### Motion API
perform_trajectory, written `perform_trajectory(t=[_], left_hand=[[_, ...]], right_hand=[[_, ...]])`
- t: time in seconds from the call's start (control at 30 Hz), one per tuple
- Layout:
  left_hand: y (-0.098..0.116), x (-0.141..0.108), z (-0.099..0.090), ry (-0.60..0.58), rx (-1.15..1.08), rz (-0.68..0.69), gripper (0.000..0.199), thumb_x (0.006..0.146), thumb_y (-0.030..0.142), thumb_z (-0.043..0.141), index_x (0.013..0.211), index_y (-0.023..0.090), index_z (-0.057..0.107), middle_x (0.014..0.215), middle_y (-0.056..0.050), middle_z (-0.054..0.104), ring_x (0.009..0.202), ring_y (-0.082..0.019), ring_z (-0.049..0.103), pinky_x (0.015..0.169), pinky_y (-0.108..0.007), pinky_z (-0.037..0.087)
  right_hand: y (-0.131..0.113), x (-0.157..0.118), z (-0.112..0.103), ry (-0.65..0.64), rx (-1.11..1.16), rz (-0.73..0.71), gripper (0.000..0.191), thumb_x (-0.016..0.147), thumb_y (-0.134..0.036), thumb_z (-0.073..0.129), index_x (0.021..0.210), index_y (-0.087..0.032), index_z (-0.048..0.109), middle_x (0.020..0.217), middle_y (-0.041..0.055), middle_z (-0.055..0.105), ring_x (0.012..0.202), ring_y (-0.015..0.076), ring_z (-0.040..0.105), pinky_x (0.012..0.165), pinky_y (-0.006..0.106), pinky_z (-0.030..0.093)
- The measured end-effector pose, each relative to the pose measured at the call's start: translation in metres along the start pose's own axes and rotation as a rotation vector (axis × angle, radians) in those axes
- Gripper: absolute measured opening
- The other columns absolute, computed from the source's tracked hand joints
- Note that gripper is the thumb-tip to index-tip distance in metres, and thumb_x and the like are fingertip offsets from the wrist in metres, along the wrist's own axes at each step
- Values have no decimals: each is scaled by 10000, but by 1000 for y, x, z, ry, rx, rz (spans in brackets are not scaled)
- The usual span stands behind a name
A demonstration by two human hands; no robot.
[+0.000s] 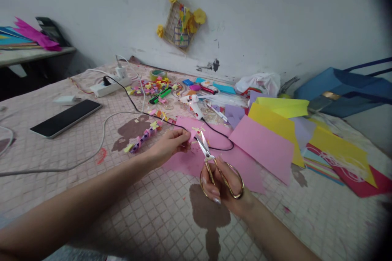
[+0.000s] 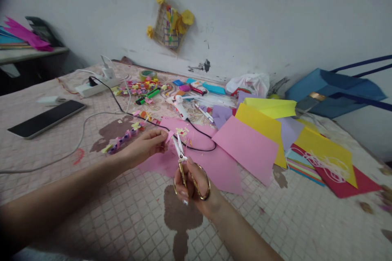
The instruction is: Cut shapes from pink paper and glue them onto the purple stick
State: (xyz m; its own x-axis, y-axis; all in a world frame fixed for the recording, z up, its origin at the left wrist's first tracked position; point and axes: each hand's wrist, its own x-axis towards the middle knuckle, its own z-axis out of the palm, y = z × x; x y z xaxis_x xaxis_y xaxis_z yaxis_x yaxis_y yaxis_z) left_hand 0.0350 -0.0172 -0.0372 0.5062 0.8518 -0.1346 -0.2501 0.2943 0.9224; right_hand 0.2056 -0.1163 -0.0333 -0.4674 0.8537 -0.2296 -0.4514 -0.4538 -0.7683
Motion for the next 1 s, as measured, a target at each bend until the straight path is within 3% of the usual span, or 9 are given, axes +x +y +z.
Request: perform_trajectory(t=[0.13, 0.43, 1.0], left_hand=[[0, 0, 0, -25, 59, 12, 272, 775, 337, 614, 669, 146, 453, 612, 11, 510, 573, -82, 491, 594, -240, 383], [5, -3, 2, -146, 447, 166, 254, 834, 361, 522, 705, 145, 494, 633, 8, 506, 584, -91, 468, 586, -241, 386], [8, -1, 1, -137, 533, 191, 243, 836, 333, 517, 683, 145, 498, 625, 3, 511, 584, -92, 483, 577, -226, 402]], right_hand=[[-1, 0, 0, -3, -1, 17, 499, 874, -554, 369, 654, -146, 551, 430, -49, 374, 368, 72, 315, 425, 226, 234], [-7, 0, 1, 12, -35, 27, 517, 847, -601, 380, 631, -155, 528, 423, -56, 365, 365, 70, 304, 421, 225, 226], [0, -3, -4, 131, -282, -54, 438, 881, -520, 410, 622, -172, 473, 421, -76, 334, 360, 58, 266, 391, 203, 202]])
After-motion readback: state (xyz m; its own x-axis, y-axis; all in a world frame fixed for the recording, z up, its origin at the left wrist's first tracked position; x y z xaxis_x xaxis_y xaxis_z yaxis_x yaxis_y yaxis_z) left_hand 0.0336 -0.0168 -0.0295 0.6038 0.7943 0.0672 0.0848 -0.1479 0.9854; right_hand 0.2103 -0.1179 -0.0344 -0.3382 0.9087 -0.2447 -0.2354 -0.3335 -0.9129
